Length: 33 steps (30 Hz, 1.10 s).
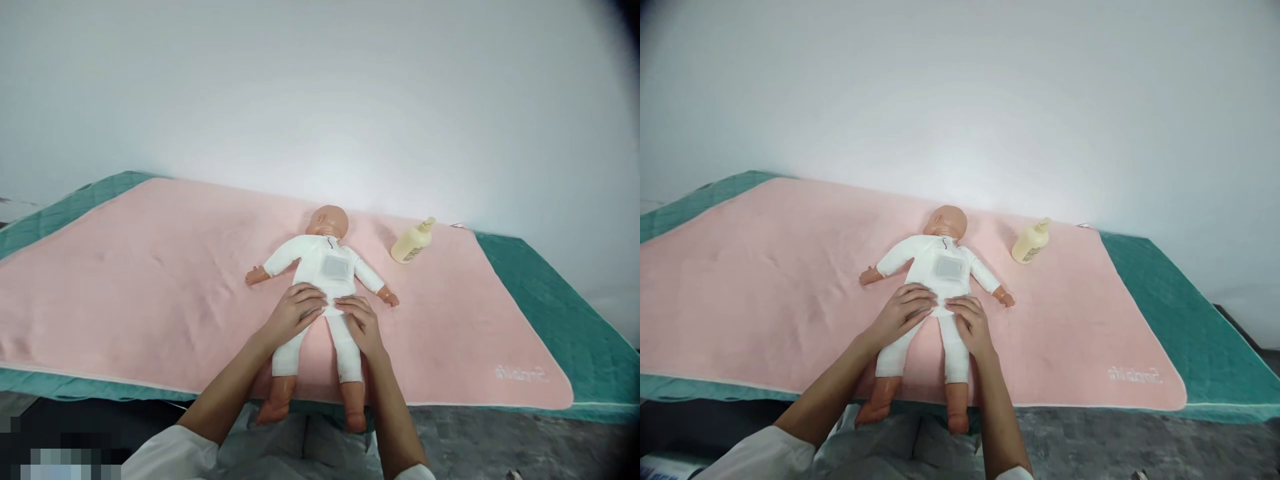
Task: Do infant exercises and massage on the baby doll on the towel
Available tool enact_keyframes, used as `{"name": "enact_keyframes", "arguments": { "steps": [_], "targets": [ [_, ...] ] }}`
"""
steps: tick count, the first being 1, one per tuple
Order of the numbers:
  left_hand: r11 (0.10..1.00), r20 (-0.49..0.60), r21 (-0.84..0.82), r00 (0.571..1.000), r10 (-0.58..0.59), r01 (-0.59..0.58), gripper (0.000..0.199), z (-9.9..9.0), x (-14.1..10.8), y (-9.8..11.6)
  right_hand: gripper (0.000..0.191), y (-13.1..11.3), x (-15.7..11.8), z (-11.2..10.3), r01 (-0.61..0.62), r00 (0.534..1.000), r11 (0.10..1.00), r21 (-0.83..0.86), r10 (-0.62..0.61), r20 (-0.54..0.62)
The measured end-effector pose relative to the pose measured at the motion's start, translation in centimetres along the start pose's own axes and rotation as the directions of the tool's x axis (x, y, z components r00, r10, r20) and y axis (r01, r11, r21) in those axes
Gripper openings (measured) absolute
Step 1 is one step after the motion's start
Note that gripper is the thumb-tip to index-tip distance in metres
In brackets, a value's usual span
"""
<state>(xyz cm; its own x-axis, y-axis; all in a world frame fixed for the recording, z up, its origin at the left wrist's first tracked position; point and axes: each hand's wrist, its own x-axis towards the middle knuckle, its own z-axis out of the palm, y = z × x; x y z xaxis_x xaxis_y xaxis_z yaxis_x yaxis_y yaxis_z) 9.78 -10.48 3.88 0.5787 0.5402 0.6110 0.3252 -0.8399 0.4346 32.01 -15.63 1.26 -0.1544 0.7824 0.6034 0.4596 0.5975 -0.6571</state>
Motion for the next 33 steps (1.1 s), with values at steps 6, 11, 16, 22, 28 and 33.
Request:
{"name": "enact_keyframes", "arguments": {
  "steps": [6,11,16,22,28,33],
  "targets": [
    [0.975,0.051,0.162,0.988,0.143,-0.150,0.018,-1.7,1.3,0.6,0.032,0.7,3.1,-0.8,0.186,0.983,0.981,-0.060,-0.186,0.007],
    [0.937,0.179,0.200,0.951,0.252,-0.286,0.020,-2.5,3.1,-0.5,0.033,2.0,4.0,-1.0,0.249,0.968,0.965,-0.078,-0.246,0.052],
    [0.941,0.134,0.144,0.948,0.289,-0.307,0.021,-1.8,2.8,-1.7,0.033,2.2,2.3,-0.3,0.235,0.965,0.962,-0.140,-0.248,-0.081],
    [0.979,0.084,0.033,0.977,0.197,-0.200,0.023,-1.1,1.6,-2.1,0.034,2.1,1.8,-0.1,0.164,0.985,0.974,-0.157,-0.170,-0.026],
    [0.991,0.090,-0.038,0.987,0.131,-0.128,0.023,-1.1,1.8,-2.3,0.033,2.5,2.0,0.1,0.172,0.985,0.979,-0.107,-0.173,0.001],
    [0.993,0.090,-0.065,0.990,0.106,-0.100,0.022,-0.9,1.8,-2.6,0.030,2.4,2.0,0.3,0.133,0.991,0.987,-0.092,-0.133,0.005]
  ]
}}
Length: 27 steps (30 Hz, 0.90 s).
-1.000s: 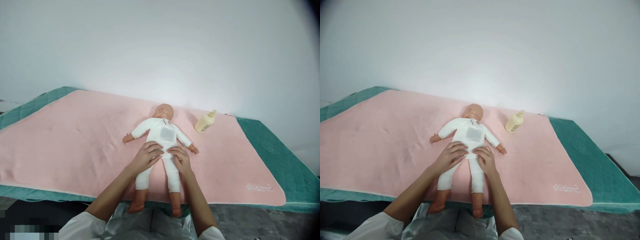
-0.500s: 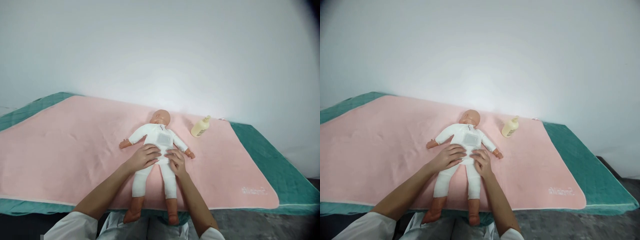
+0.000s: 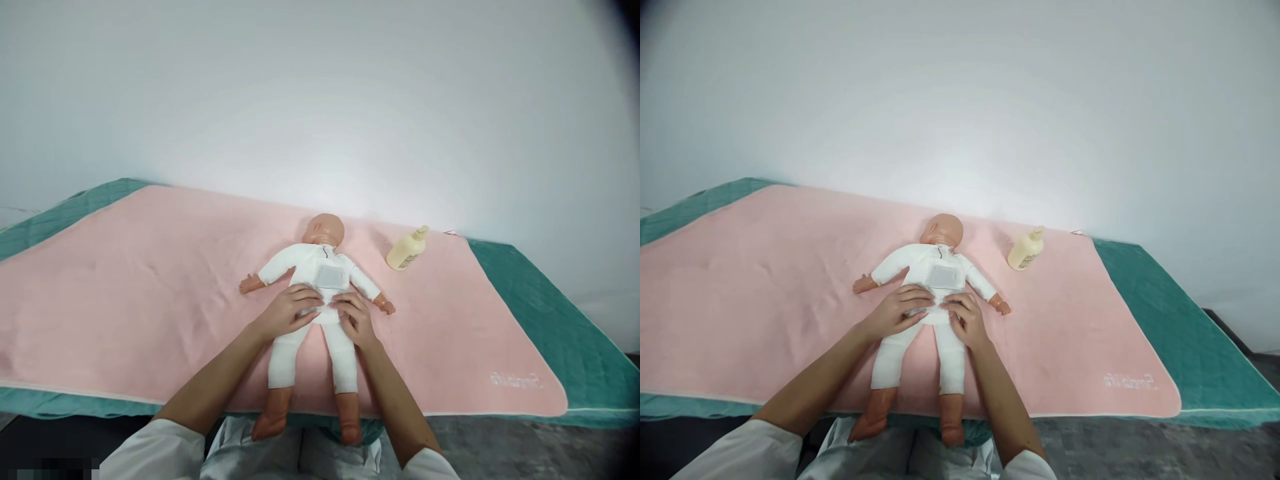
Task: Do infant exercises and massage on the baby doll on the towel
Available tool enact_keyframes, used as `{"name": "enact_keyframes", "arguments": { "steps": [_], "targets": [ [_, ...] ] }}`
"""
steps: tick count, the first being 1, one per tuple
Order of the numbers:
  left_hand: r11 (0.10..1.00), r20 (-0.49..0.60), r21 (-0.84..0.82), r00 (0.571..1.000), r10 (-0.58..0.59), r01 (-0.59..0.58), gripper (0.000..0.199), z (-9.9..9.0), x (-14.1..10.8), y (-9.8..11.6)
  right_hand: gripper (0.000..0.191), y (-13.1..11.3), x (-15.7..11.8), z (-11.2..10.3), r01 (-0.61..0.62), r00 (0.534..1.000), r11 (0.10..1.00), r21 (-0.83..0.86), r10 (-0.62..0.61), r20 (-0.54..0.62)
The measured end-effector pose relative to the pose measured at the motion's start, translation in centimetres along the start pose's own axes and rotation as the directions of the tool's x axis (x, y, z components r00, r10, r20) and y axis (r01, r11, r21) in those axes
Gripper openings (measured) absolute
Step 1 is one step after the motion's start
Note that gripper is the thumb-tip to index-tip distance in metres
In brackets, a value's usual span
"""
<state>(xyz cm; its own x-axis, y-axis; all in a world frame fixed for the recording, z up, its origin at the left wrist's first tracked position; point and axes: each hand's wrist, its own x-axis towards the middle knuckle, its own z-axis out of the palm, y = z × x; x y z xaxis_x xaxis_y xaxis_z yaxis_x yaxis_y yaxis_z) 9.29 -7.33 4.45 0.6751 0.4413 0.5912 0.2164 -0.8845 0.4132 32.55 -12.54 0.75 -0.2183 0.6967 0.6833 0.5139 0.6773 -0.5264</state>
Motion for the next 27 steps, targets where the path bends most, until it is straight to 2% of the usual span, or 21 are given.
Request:
{"name": "enact_keyframes", "arguments": {
  "steps": [8,12,16,20,27],
  "targets": [
    [0.998,0.013,0.037,0.999,-0.042,0.041,0.021,0.17,0.23,0.28,0.028,-0.39,0.53,0.18,-0.016,1.000,0.999,0.044,0.015,0.008],
    [0.998,-0.008,0.057,1.000,0.002,-0.001,0.021,0.23,0.13,0.40,0.028,-0.30,0.13,0.21,0.011,0.999,1.000,0.001,-0.011,-0.036],
    [0.994,-0.045,0.105,0.998,0.042,-0.037,0.032,0.40,-0.16,0.23,0.034,-0.15,-0.15,0.14,0.000,0.999,0.998,-0.065,-0.003,-0.052],
    [0.993,-0.033,0.116,0.999,0.001,0.003,0.040,0.49,-0.32,-0.02,0.037,-0.06,-0.10,0.09,-0.031,1.000,0.997,-0.077,0.031,-0.001],
    [0.994,0.016,0.101,0.998,-0.053,0.051,0.038,0.52,-0.32,-0.18,0.036,0.05,-0.09,0.22,-0.045,0.999,0.995,-0.087,0.047,0.021]
  ]
}}
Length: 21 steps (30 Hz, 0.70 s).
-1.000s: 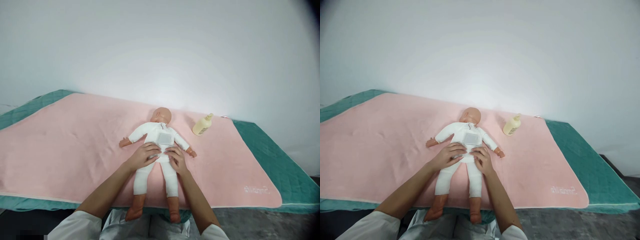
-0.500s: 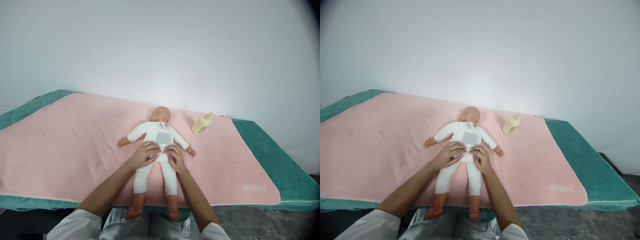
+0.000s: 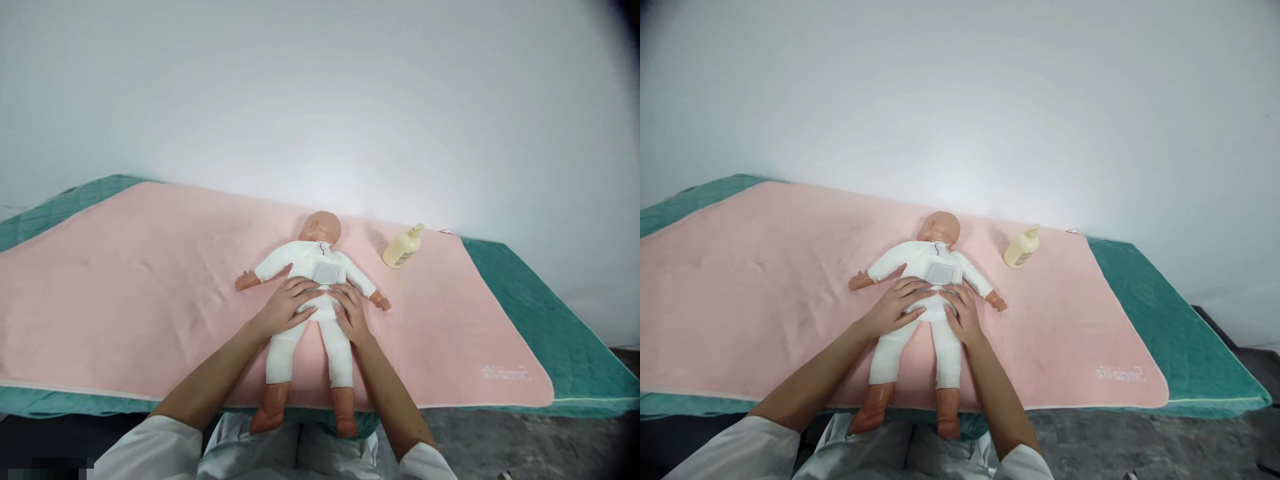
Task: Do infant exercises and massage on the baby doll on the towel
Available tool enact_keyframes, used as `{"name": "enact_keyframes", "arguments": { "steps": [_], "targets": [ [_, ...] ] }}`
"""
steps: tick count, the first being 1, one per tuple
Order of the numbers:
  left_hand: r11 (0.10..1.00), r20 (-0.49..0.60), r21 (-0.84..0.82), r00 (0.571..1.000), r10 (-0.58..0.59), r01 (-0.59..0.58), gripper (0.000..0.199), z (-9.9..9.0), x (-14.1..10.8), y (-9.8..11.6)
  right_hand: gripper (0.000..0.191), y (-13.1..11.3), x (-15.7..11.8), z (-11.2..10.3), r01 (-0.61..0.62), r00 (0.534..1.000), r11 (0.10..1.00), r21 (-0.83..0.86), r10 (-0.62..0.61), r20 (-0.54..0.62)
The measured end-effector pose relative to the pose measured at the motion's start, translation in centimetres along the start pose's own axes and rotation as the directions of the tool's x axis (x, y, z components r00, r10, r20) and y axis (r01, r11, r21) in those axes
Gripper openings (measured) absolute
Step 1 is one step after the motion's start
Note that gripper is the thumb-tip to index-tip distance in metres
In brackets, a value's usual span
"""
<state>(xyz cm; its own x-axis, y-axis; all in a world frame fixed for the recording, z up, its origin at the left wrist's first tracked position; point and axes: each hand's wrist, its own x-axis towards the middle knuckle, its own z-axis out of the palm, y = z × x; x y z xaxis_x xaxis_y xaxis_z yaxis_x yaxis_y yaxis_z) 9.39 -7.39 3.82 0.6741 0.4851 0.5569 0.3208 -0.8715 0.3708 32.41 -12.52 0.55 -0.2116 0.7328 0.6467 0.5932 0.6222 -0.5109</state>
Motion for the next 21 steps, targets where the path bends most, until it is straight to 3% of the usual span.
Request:
{"name": "enact_keyframes", "arguments": {
  "steps": [14,21],
  "targets": [
    [0.999,0.034,0.012,0.998,-0.049,0.049,0.035,0.26,-0.06,-0.22,0.035,0.04,0.18,0.19,-0.038,0.999,0.999,0.027,0.037,0.024],
    [0.996,-0.022,0.055,0.997,0.068,-0.067,0.035,-0.50,0.27,0.06,0.035,-0.54,0.96,-0.48,0.015,0.999,1.000,0.025,-0.014,-0.036]
  ]
}}
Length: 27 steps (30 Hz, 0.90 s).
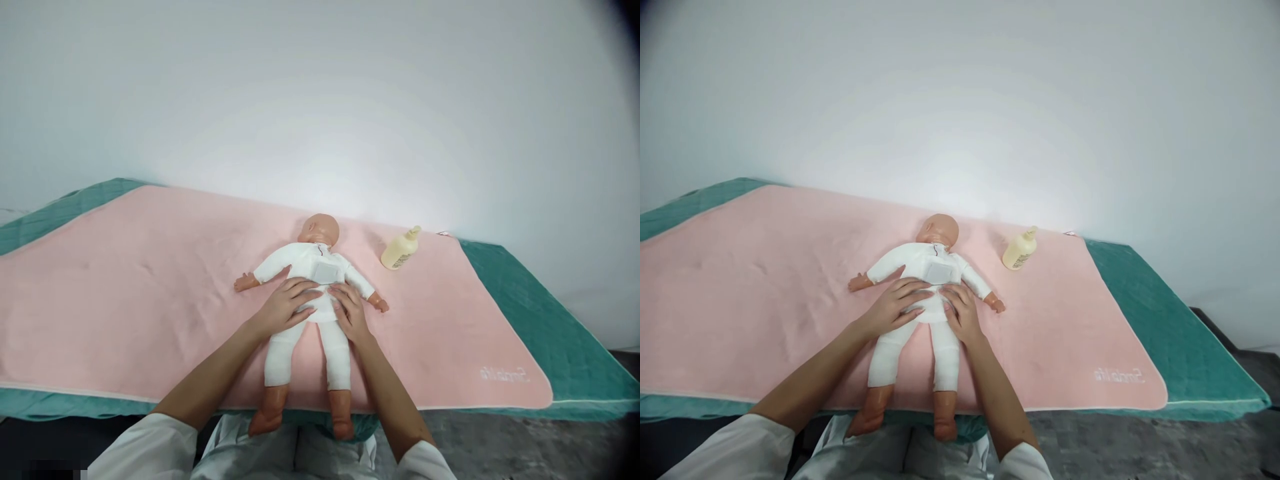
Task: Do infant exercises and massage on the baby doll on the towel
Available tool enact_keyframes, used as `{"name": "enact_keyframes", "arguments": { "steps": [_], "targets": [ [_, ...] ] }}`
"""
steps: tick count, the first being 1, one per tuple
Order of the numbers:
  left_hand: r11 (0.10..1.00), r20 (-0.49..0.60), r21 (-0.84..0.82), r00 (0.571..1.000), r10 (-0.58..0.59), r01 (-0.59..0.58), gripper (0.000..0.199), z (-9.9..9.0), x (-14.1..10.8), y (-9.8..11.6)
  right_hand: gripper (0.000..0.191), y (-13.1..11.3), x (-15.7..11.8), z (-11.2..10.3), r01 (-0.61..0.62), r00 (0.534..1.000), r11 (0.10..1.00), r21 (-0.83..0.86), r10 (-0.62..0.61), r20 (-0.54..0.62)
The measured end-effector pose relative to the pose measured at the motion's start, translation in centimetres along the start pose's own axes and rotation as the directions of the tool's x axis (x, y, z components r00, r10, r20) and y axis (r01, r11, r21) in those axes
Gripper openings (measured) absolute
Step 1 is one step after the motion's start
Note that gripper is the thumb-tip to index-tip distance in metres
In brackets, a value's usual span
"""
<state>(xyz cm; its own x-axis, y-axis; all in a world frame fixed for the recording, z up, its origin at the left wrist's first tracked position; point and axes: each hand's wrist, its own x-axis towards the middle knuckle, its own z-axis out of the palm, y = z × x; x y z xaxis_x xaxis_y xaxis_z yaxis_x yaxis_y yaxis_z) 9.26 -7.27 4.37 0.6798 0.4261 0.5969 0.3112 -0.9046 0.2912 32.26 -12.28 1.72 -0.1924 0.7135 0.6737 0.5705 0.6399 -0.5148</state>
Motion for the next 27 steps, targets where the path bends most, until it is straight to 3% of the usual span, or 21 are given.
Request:
{"name": "enact_keyframes", "arguments": {
  "steps": [7,14,21,27],
  "targets": [
    [0.984,0.066,0.170,0.997,0.051,-0.062,0.033,-0.8,2.1,1.1,0.026,-0.4,2.2,0.4,0.014,0.999,0.998,-0.059,-0.016,-0.034],
    [0.980,0.146,0.193,0.989,0.013,-0.041,0.027,-0.8,4.2,0.1,0.023,-0.1,4.5,0.9,0.034,0.999,0.992,-0.122,-0.033,0.011],
    [0.998,-0.002,0.054,1.000,-0.014,0.014,0.023,1.0,2.4,-0.7,0.022,0.3,3.4,2.0,-0.049,0.994,0.999,0.022,0.051,-0.097],
    [0.989,-0.036,-0.110,0.994,-0.100,0.095,0.023,1.3,2.1,-1.0,0.021,0.9,2.9,1.7,-0.059,0.994,0.988,0.144,0.071,-0.079]
  ]
}}
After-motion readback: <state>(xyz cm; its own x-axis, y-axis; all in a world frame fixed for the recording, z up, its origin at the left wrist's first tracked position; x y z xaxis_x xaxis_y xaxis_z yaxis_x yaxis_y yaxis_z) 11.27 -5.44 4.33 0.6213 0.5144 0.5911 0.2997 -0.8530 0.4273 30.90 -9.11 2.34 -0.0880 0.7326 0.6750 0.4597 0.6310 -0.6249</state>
